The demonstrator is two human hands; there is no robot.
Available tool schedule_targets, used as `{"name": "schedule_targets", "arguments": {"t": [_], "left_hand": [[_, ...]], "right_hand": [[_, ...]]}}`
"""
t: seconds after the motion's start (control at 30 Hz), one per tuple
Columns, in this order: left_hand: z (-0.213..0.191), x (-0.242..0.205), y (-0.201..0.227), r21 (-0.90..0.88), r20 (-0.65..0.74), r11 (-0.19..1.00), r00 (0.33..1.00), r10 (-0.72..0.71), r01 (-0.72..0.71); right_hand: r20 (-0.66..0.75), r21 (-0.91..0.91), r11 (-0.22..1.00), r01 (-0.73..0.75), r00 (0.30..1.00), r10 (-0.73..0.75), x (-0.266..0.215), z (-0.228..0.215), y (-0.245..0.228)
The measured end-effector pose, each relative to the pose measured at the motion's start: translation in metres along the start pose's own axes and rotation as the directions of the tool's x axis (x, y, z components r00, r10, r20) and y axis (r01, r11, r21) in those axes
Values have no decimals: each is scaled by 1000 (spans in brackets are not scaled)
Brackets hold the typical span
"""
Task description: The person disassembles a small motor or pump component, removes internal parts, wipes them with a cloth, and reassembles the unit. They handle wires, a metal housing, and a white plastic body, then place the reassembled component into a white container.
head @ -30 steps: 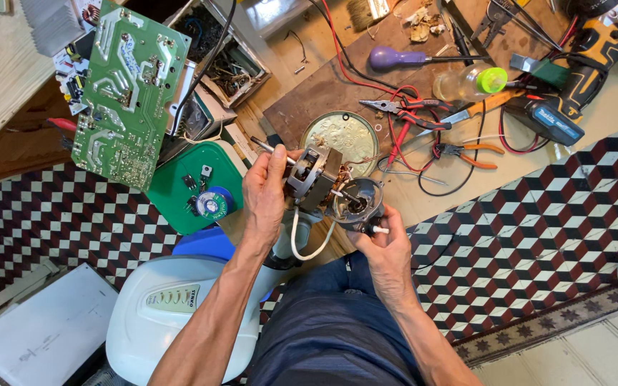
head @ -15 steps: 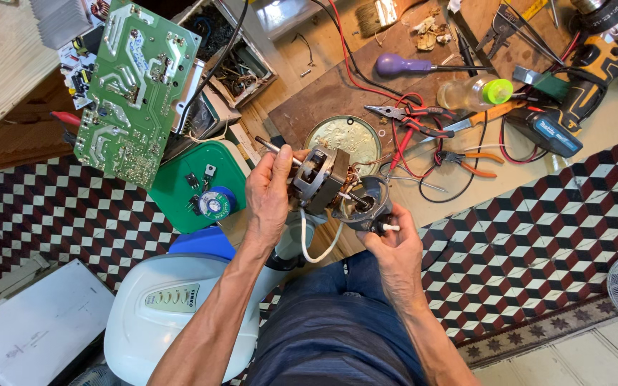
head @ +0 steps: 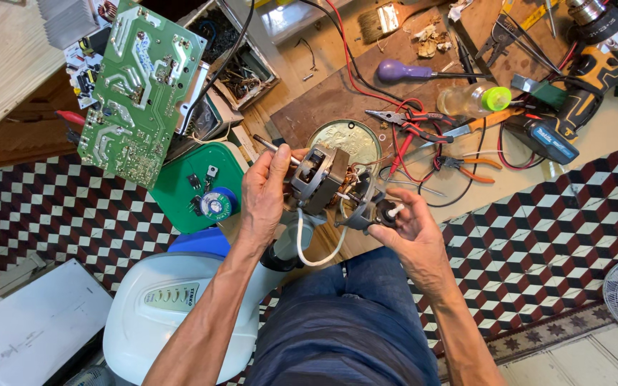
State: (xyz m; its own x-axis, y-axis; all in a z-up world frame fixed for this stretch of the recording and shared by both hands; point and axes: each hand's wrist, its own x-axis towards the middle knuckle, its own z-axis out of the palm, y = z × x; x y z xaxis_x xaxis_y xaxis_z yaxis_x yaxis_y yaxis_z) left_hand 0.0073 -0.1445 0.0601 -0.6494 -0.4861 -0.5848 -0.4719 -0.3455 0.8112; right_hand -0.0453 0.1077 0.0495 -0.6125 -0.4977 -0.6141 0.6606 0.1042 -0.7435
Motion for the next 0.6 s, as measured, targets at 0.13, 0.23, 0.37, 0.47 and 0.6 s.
{"name": "schedule_targets", "arguments": {"t": [0.13,0.23,0.37,0.47,0.6], "left_hand": [[-2,6,-1,-36,6,999,1000,-24,25],[-4,11,-3,-68,13,997,999,-34,35],[-4,15,-6,-25,32,1000,999,-8,9],[-3,13,-6,-23,42,1000,999,-2,3],[0,12,-7,-58,46,998,999,-28,31]], "right_hand": [[-15,-48,997,-63,998,62,2,2,0],[29,-130,990,47,999,-43,3,8,2],[-12,-130,990,48,999,-50,4,18,-2],[-52,-69,996,-59,997,55,1,25,-6],[-57,-8,1000,-23,998,22,2,32,-6]]}}
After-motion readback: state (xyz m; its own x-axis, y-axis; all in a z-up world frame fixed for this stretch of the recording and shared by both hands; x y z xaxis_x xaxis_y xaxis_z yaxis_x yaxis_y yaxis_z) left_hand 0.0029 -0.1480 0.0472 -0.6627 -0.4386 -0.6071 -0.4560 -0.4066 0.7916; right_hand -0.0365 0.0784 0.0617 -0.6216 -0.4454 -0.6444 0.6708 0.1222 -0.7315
